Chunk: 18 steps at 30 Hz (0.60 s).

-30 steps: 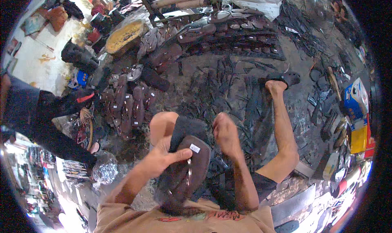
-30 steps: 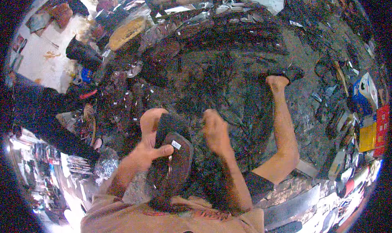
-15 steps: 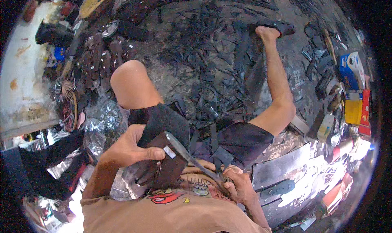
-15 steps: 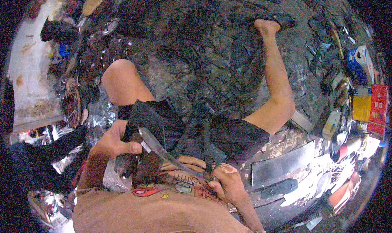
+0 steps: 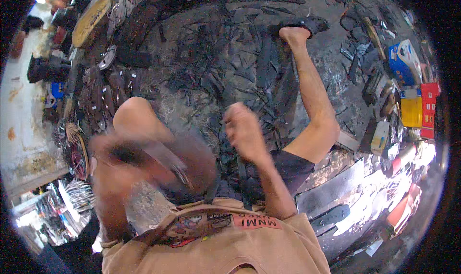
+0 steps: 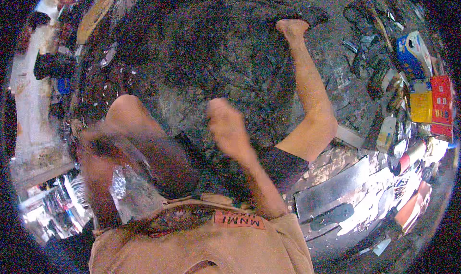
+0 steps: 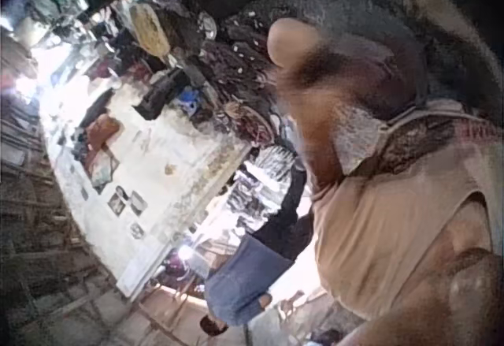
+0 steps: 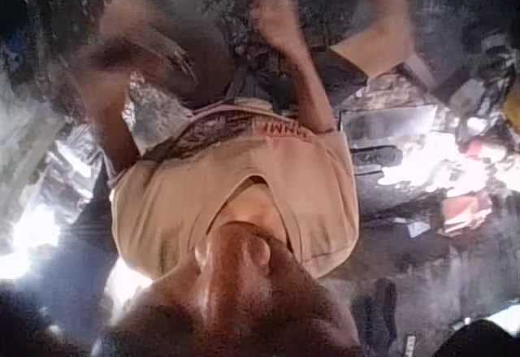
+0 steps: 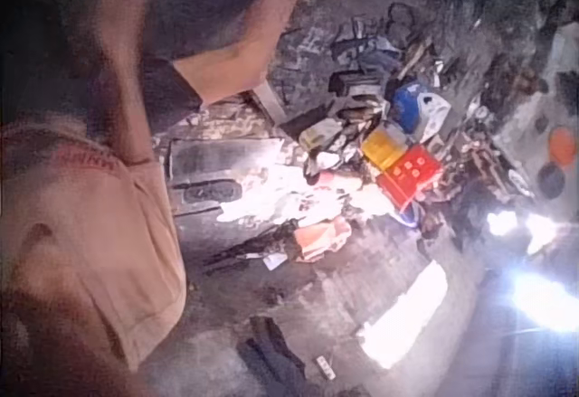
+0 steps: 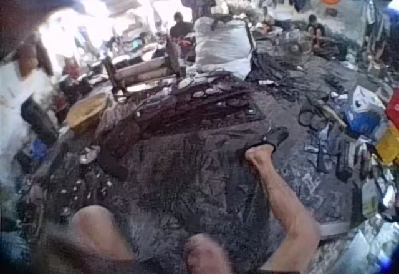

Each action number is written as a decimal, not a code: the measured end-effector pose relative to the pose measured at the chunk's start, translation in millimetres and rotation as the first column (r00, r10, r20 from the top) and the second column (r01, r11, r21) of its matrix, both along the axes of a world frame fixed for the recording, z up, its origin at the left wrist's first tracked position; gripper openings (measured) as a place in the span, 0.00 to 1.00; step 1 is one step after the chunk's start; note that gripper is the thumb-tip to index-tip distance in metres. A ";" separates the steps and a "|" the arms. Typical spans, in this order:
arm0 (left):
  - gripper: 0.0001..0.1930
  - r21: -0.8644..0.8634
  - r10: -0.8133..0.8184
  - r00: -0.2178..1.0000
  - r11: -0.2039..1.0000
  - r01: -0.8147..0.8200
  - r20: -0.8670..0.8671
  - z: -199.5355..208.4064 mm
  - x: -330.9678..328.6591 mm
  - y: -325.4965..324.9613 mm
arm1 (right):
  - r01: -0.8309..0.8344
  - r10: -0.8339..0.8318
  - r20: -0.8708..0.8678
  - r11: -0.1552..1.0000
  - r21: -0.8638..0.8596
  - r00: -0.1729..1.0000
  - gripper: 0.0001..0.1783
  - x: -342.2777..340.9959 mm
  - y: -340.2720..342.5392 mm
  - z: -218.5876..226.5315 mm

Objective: The person sits on the floor and repeatedly uses a knife to cut and trim the straps of brown flip-flops. They handle each sandal individually, cutting the strap material and placing the finished items on a nearby pile.

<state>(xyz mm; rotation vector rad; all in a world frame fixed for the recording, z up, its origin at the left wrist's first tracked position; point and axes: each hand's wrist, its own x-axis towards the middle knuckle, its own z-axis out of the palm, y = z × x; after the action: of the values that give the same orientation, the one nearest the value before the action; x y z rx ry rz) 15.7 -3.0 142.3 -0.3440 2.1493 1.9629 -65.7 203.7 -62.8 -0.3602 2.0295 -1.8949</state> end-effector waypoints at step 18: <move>0.17 0.577 0.617 0.731 0.497 -0.648 0.290 -76.6 40.2 83.2 | -0.324 0.241 0.225 0.811 0.487 0.944 0.16 175.8 133.6 59.1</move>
<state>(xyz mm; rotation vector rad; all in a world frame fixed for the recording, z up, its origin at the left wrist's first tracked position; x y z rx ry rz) 56.0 80.1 65.7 -1.1614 1.1960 2.8876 110.1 337.2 -3.7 -0.3365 2.1369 -1.1018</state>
